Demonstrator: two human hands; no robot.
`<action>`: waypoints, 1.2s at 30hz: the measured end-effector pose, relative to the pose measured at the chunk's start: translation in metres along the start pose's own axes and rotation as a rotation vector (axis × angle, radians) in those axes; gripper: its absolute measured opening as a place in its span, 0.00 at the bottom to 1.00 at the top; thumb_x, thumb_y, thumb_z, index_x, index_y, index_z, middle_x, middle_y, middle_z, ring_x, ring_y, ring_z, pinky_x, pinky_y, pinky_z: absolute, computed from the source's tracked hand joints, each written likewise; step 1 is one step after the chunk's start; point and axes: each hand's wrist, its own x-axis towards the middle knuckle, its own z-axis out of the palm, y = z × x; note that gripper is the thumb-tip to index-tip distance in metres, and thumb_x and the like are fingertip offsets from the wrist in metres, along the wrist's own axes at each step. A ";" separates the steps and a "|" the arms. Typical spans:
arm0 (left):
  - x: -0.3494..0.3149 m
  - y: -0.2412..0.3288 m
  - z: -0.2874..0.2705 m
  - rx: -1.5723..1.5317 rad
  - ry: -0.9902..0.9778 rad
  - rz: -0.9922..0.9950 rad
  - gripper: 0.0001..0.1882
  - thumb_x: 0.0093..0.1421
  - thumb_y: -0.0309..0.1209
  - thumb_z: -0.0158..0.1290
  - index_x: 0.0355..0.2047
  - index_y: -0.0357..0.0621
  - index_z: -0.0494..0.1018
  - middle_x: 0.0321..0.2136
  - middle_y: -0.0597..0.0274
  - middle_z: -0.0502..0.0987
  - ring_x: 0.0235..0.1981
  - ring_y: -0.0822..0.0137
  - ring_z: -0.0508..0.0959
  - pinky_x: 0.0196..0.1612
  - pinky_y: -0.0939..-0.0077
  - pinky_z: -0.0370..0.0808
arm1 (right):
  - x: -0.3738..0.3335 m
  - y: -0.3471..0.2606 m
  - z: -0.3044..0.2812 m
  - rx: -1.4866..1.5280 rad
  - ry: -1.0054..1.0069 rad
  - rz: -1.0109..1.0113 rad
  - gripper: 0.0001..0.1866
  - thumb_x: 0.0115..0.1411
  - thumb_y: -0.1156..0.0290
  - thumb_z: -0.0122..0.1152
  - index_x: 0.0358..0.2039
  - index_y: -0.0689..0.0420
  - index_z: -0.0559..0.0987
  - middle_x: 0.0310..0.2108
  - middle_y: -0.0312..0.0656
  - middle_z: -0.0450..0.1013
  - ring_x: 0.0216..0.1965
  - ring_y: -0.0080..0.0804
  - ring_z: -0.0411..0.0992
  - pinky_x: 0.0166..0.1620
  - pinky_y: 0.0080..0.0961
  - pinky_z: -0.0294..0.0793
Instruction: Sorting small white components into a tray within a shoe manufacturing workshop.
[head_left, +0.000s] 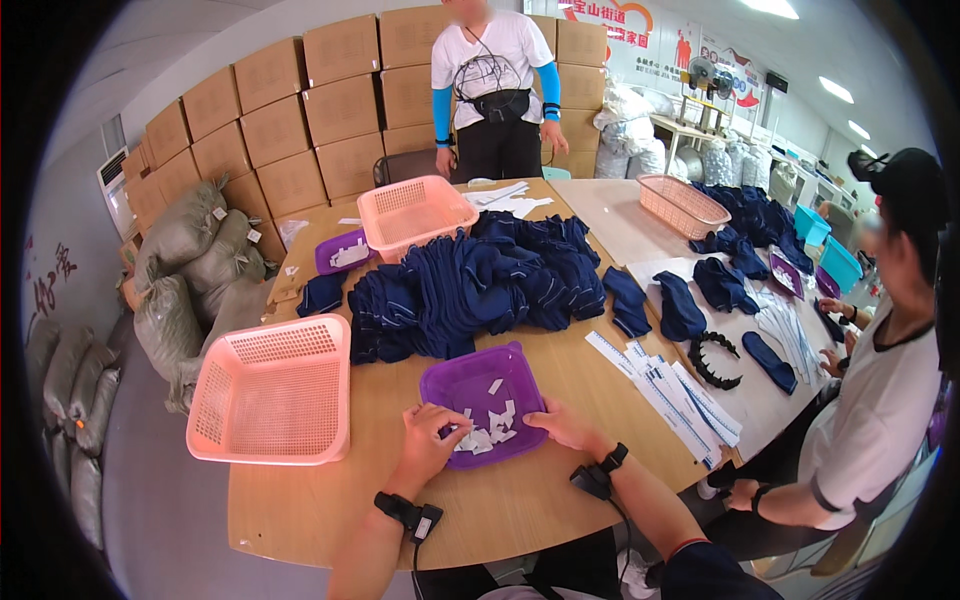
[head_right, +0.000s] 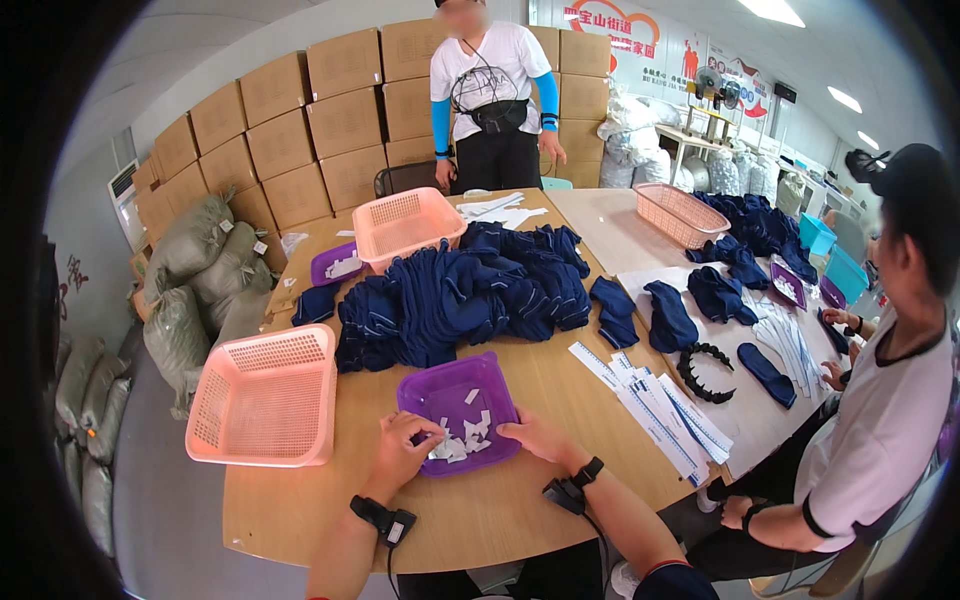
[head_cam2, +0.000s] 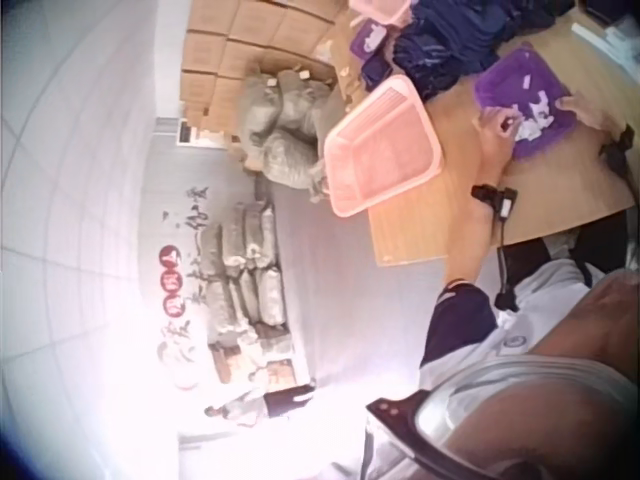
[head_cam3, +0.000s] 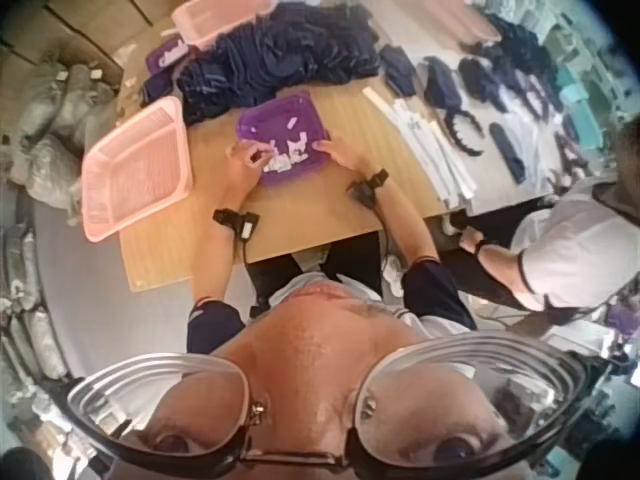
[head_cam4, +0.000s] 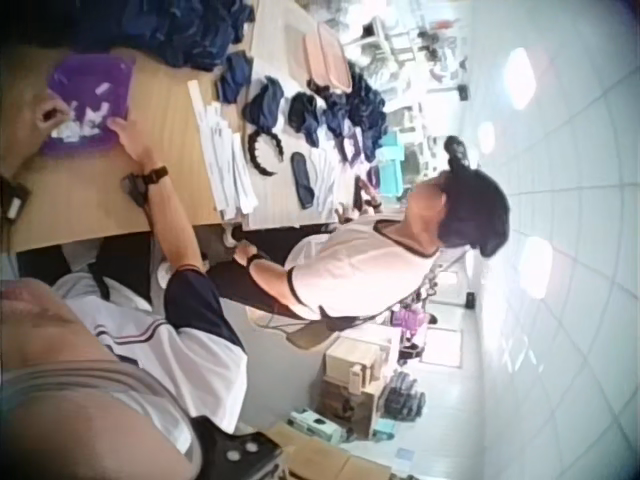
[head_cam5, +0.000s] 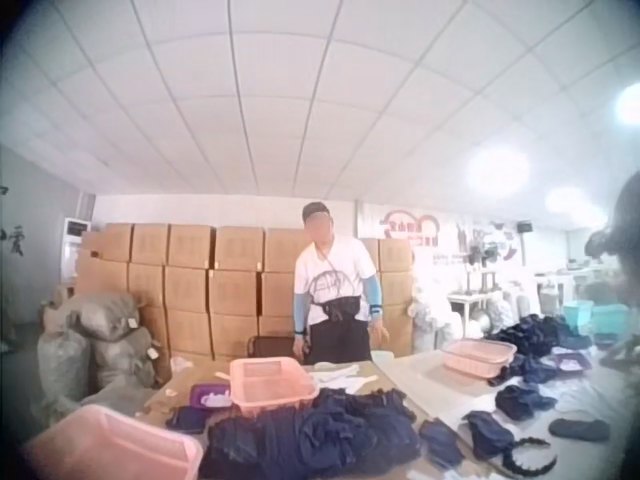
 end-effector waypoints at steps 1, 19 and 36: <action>-0.001 -0.001 -0.001 -0.013 -0.004 -0.010 0.05 0.54 0.32 0.67 0.28 0.52 0.81 0.28 0.72 0.81 0.37 0.70 0.77 0.57 0.65 0.58 | -0.003 -0.002 0.002 -0.020 0.023 0.019 0.30 0.68 0.71 0.57 0.68 0.62 0.62 0.59 0.41 0.71 0.56 0.27 0.71 0.59 0.26 0.70; 0.005 0.005 -0.001 0.092 0.055 0.025 0.06 0.53 0.30 0.66 0.26 0.46 0.78 0.26 0.67 0.80 0.36 0.62 0.78 0.52 0.63 0.66 | 0.000 -0.014 0.009 -0.005 -0.039 -0.072 0.29 0.65 0.75 0.53 0.66 0.65 0.64 0.59 0.43 0.72 0.56 0.30 0.70 0.62 0.28 0.68; -0.001 0.001 0.003 0.017 0.016 -0.076 0.08 0.63 0.30 0.54 0.27 0.43 0.77 0.30 0.61 0.78 0.39 0.56 0.74 0.51 0.61 0.66 | -0.001 -0.011 0.009 -0.007 -0.108 -0.125 0.32 0.62 0.74 0.53 0.67 0.65 0.62 0.59 0.44 0.71 0.57 0.29 0.69 0.63 0.28 0.67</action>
